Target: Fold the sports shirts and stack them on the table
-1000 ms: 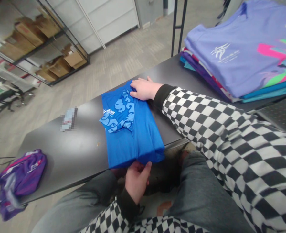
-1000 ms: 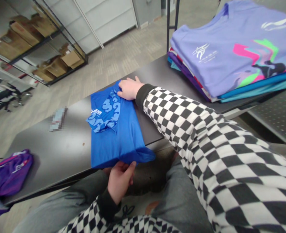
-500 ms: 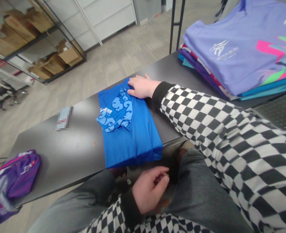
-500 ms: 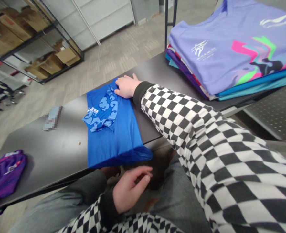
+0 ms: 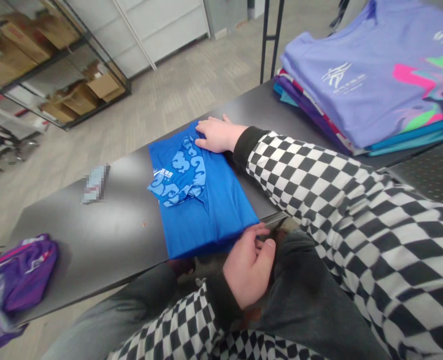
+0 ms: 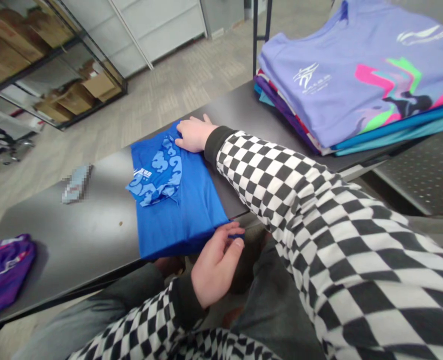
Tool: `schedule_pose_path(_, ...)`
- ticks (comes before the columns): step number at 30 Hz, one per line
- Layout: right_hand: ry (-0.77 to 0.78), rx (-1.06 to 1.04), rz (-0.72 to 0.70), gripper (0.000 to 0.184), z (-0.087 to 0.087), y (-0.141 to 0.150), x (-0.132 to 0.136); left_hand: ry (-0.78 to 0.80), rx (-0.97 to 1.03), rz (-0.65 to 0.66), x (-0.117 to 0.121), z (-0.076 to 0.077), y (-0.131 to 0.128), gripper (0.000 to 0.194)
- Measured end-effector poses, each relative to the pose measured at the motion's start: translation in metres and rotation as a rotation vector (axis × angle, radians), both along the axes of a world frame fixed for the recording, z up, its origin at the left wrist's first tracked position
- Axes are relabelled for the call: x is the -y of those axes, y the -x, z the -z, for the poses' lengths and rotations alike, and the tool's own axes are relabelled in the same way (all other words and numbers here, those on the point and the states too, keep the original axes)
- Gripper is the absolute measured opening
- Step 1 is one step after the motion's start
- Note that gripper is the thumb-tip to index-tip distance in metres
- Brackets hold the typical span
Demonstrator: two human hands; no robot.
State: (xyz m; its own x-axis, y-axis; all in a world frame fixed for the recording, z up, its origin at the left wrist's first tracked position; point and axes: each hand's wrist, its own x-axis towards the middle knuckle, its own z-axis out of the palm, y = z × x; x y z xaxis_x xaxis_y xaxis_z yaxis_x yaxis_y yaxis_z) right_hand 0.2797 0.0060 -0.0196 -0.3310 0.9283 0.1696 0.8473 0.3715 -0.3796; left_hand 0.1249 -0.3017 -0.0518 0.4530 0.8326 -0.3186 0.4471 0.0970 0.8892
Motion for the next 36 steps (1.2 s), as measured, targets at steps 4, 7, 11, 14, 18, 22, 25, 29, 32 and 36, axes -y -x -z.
schedule_pose_path(4, -0.004, -0.01, -0.009, 0.047, 0.003, -0.001, -0.002, -0.215, 0.067, 0.267, 0.0, -0.026, 0.012, 0.041)
schedule_pose_path(7, -0.006, -0.019, -0.016, 0.049, 0.005, -0.001, -0.004, -0.726, 0.114, 0.354, -0.014, -0.053, 0.037, 0.035)
schedule_pose_path(11, 0.002, -0.02, -0.008, 0.049, 0.003, 0.0, -0.003, -1.101, -0.269, 0.329, -0.048, -0.066, 0.069, 0.038)
schedule_pose_path(14, 0.012, -0.015, 0.016, 0.047, 0.0, 0.0, 0.0, -1.163, -0.46, 0.405, -0.063, -0.058, 0.089, 0.041)
schedule_pose_path(18, 0.01, -0.024, 0.015, 0.047, -0.002, 0.0, 0.003, -1.202, -0.485, 0.439, -0.061, -0.05, 0.105, 0.042)
schedule_pose_path(22, 0.014, -0.023, 0.011, 0.046, -0.003, -0.001, 0.004, -1.248, -0.432, 0.435, -0.054, -0.051, 0.112, 0.035)
schedule_pose_path(25, 0.025, -0.022, 0.008, 0.048, -0.003, -0.002, 0.004, -1.254, -0.395, 0.419, -0.052, -0.053, 0.117, 0.034)
schedule_pose_path(29, 0.039, -0.014, 0.003, 0.047, -0.006, -0.001, 0.004, -1.237, -0.387, 0.369, -0.049, -0.057, 0.122, 0.031)
schedule_pose_path(32, 0.04, -0.017, -0.005, 0.045, -0.006, -0.001, 0.004, -1.226, -0.386, 0.28, -0.044, -0.065, 0.114, 0.023)
schedule_pose_path(36, 0.053, -0.011, 0.012, 0.045, -0.007, -0.001, 0.005, -1.228, -0.309, 0.303, -0.042, -0.074, 0.08, 0.023)
